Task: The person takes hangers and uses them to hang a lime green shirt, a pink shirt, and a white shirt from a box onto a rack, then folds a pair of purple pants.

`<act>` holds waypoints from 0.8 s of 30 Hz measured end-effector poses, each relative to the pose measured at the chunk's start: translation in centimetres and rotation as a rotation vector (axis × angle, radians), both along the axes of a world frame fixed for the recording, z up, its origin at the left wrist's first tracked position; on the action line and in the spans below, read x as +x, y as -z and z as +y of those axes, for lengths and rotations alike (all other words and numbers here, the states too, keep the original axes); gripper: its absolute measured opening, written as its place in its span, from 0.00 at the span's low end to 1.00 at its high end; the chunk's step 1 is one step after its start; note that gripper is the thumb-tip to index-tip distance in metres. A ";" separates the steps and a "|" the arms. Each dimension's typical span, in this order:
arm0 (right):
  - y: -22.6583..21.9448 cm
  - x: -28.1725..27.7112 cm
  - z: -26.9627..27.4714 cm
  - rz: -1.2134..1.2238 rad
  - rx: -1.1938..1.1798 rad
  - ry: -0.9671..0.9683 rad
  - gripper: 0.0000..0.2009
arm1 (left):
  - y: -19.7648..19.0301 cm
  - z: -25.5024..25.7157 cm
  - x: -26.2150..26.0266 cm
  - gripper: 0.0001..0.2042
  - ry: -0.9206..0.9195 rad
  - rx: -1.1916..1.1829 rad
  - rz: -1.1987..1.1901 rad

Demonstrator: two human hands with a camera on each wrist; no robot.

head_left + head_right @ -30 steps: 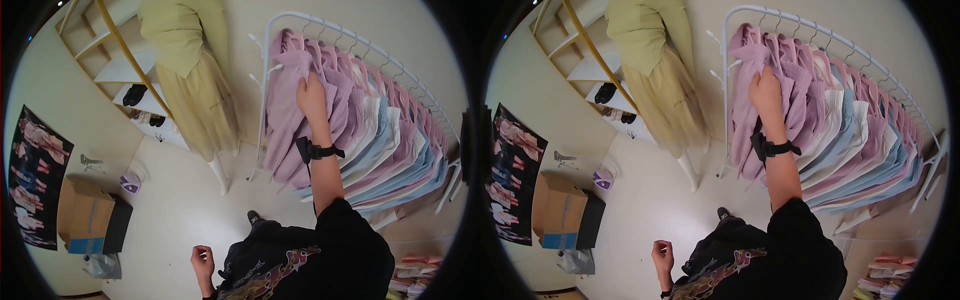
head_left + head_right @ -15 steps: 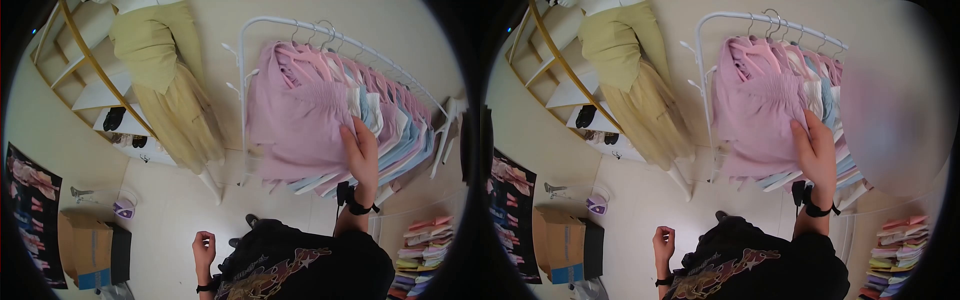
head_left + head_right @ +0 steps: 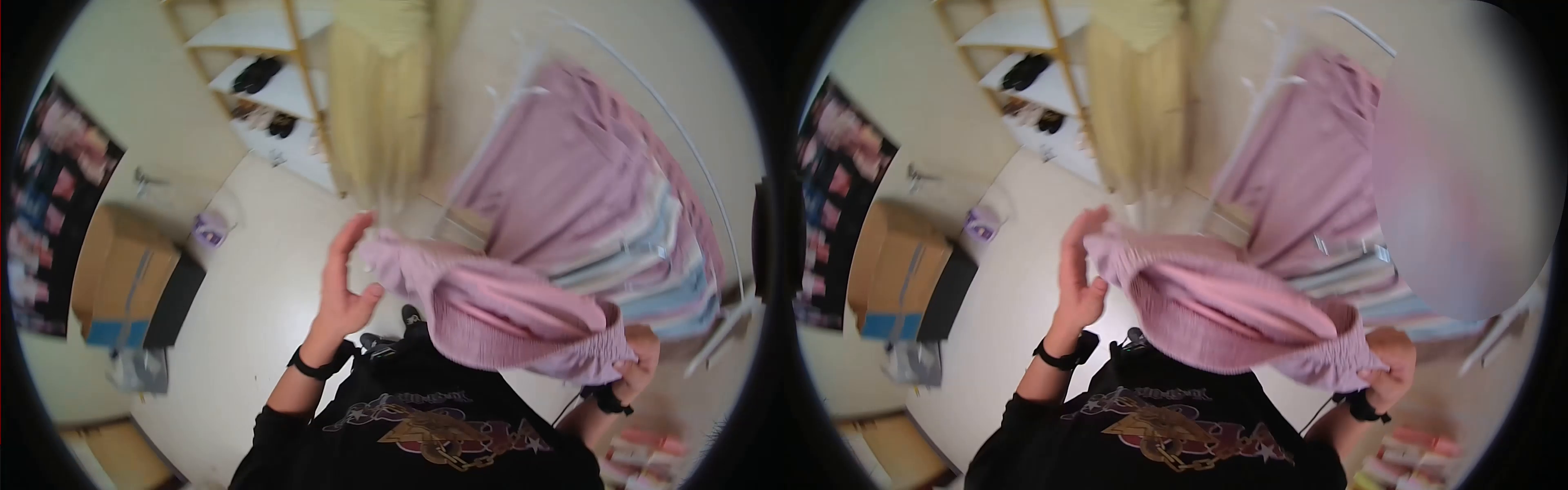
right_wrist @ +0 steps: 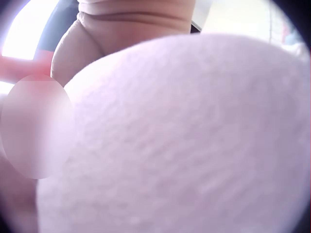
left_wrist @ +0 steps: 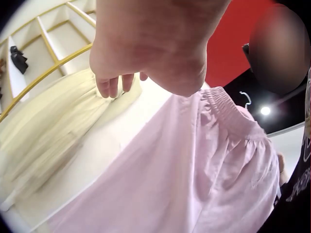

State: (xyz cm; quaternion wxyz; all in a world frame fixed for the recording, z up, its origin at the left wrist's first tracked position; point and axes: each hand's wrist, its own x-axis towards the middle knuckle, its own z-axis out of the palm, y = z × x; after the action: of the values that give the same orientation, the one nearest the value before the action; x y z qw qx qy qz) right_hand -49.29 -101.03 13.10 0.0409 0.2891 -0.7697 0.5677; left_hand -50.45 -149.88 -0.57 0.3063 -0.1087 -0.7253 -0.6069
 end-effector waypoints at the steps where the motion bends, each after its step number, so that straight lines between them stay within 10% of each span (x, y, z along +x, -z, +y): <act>1: 0.9 -1.3 -1.3 -0.048 -0.001 -0.075 0.19 | -0.2 -0.4 1.2 0.42 0.045 0.074 -0.039; 4: 4.4 -7.2 -4.1 -0.108 0.122 -0.240 0.21 | 3.2 -1.9 4.6 0.19 -0.069 0.286 -0.057; 10: 11.1 -11.0 -19.6 -0.315 0.228 -0.562 0.30 | 3.5 -0.1 18.5 0.15 -0.677 0.308 -0.131; 12: 17.8 -21.9 -27.6 -0.421 0.191 -0.837 0.30 | 7.8 0.7 13.1 0.14 -0.890 0.284 -0.241; 17: 19.5 -19.8 -43.3 -0.404 0.360 -1.289 0.17 | 4.1 6.8 19.3 0.14 -1.320 0.295 -0.395; 24: 16.1 -2.0 -56.6 0.082 0.448 -2.008 0.11 | 3.6 20.2 26.3 0.22 -1.910 0.435 -0.534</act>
State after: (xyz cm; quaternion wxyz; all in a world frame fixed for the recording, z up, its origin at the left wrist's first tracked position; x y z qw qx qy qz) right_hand -51.28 -157.65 -3.00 -0.4809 0.8195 -0.2592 0.1733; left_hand -24.14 -129.66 -4.19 0.5042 0.7139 -0.4272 -0.2316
